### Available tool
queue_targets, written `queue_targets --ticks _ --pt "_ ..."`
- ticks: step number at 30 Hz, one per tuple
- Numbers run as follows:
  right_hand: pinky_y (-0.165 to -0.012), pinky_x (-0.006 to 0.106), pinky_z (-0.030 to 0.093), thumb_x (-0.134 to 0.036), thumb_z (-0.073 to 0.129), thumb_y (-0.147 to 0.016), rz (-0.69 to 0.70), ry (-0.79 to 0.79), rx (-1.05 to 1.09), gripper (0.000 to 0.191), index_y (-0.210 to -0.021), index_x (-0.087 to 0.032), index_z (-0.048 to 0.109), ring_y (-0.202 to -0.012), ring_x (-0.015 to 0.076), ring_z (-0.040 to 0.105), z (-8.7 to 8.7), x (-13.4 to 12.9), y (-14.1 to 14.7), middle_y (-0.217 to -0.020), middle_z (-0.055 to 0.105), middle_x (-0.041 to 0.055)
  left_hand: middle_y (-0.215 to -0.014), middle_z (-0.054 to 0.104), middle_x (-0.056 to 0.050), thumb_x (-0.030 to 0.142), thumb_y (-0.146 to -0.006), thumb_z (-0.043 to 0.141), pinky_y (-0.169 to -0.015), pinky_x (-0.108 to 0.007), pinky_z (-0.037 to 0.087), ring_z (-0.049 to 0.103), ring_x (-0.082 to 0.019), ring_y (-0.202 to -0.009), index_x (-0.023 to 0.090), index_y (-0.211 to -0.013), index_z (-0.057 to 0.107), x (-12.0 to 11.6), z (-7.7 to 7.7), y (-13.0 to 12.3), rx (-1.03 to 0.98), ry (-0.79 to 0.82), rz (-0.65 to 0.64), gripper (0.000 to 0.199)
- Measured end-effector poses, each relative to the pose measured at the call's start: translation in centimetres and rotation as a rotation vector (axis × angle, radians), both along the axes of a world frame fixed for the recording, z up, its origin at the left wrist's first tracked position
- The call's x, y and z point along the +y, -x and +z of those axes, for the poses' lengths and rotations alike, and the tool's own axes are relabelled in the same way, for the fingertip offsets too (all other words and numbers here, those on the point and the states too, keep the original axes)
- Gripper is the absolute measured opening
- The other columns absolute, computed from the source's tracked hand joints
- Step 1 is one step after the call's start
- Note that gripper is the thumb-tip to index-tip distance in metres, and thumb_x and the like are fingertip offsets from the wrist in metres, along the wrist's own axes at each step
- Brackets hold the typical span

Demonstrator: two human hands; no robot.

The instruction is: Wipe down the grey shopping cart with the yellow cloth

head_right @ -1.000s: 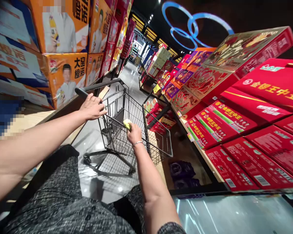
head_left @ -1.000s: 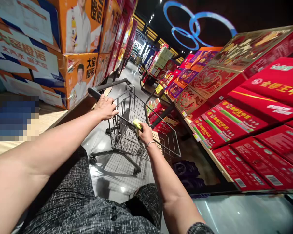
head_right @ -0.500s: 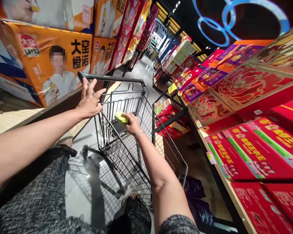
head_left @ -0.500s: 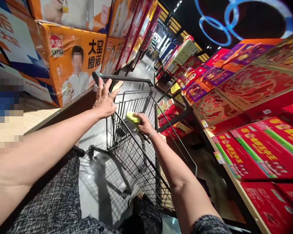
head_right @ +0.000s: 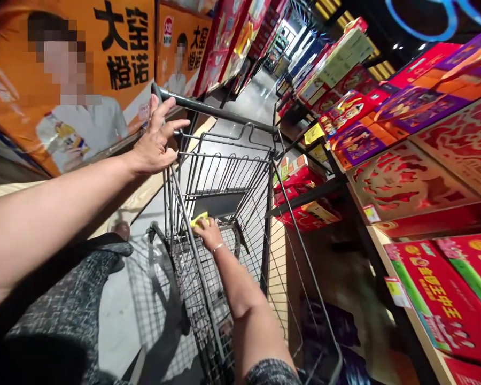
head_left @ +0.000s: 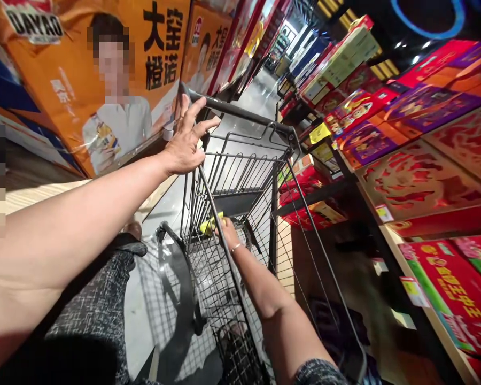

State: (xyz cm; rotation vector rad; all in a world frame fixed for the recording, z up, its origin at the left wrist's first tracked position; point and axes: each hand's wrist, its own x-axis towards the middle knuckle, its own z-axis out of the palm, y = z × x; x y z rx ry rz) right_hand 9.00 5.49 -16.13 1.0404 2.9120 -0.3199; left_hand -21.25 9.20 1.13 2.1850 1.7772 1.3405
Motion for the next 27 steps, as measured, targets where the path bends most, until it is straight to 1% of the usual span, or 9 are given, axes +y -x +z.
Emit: queue_targets --ticks 3,5,9,12,15,18,23,25,27 --pt "-0.086 0.037 0.048 -0.014 0.052 -0.09 0.021 -0.006 -0.033 0.031 -0.101 -0.035 0.071 -0.103 0.0232 0.046 -1.4 -0.9 -1.0 -0.117 0.06 0.0027 -0.162 0.016 0.008 0.026 -0.072 0.057 -0.125 -0.057 0.002 -0.015 -0.029 -0.15 0.034 -0.145 0.041 0.3 0.6 -0.1 0.075 0.076 0.073 0.075" --pt "-0.087 0.036 0.049 -0.013 0.05 -0.09 0.045 -0.015 -0.033 0.035 -0.105 -0.036 0.071 -0.102 0.0227 0.047 -0.3 -0.2 -0.8 -0.119 0.061 0.0024 -0.161 0.021 0.005 0.027 -0.073 0.057 -0.124 -0.058 0.006 -0.012 -0.029 -0.151 0.032 -0.146 0.04 0.4 0.9 -0.2 0.106 0.108 0.098 0.076" --pt "-0.098 0.043 0.045 -0.013 0.047 -0.088 0.007 -0.106 0.112 0.043 -0.118 -0.036 0.068 -0.115 0.0255 0.045 6.4 3.9 0.5 -0.131 0.054 0.0024 -0.161 0.024 0.001 0.034 -0.074 0.056 -0.123 -0.056 0.007 -0.013 -0.027 -0.151 0.024 -0.146 0.04 1.0 1.2 0.2 0.144 0.103 0.086 0.075" --pt "-0.107 0.051 0.038 -0.012 0.049 -0.084 -0.28 -0.34 0.332 0.05 -0.125 -0.036 0.064 -0.129 0.0303 0.038 12.2 8.1 1.3 -0.135 0.049 0.0042 -0.161 0.023 0.002 0.044 -0.076 0.054 -0.123 -0.054 0.007 -0.015 -0.027 -0.15 0.022 -0.143 0.045 1.7 1.2 0.6 0.167 0.095 0.075 0.071" --pt "-0.111 0.052 0.033 -0.007 0.042 -0.084 -0.431 -0.476 0.444 0.062 -0.137 -0.036 0.054 -0.138 0.0293 0.029 14.0 11.2 1.4 -0.146 0.038 0.0029 -0.161 0.021 0.004 0.049 -0.078 0.053 -0.124 -0.053 0.003 -0.017 -0.026 -0.15 0.025 -0.144 0.043 2.2 0.7 0.4 0.167 0.086 0.102 0.071" --pt "-0.111 0.05 0.033 -0.004 0.042 -0.082 -0.371 -0.386 0.409 0.064 -0.136 -0.035 0.055 -0.135 0.0273 0.031 9.5 10.5 0.6 -0.148 0.037 0.0009 -0.162 0.019 0.001 0.052 -0.077 0.058 -0.124 -0.05 -0.001 -0.022 -0.027 -0.148 0.022 -0.149 0.036 2.4 -0.6 -0.3 0.142 0.086 0.171 0.081" --pt "-0.102 0.046 0.043 -0.006 0.042 -0.084 -0.349 -0.043 0.18 0.056 -0.124 -0.039 0.064 -0.126 0.0264 0.039 -3.4 2.3 -3.0 -0.141 0.047 -0.0011 -0.157 0.029 -0.001 0.056 -0.073 0.065 -0.125 -0.042 0.011 -0.006 -0.027 -0.152 0.024 -0.147 0.037 2.1 -1.8 -1.3 0.017 0.141 0.188 0.086" --pt "-0.088 0.041 0.049 -0.007 0.048 -0.082 -0.343 0.034 0.136 0.046 -0.106 -0.039 0.071 -0.109 0.0244 0.05 -6.6 -0.6 -4.5 -0.125 0.058 -0.0002 -0.158 0.029 -0.001 0.062 -0.074 0.06 -0.123 -0.044 0.016 0.001 -0.029 -0.152 0.022 -0.148 0.037 1.8 -1.0 -1.7 -0.056 0.194 0.172 0.087" --pt "-0.079 0.037 0.049 -0.006 0.051 -0.079 -0.341 0.08 0.12 0.041 -0.096 -0.036 0.073 -0.096 0.0218 0.054 -7.8 -2.0 -5.4 -0.114 0.063 0.0014 -0.161 0.021 -0.001 0.071 -0.072 0.054 -0.121 -0.044 0.021 0.004 -0.029 -0.151 0.018 -0.15 0.034 1.5 0.2 -2.1 -0.116 0.263 0.17 0.097"
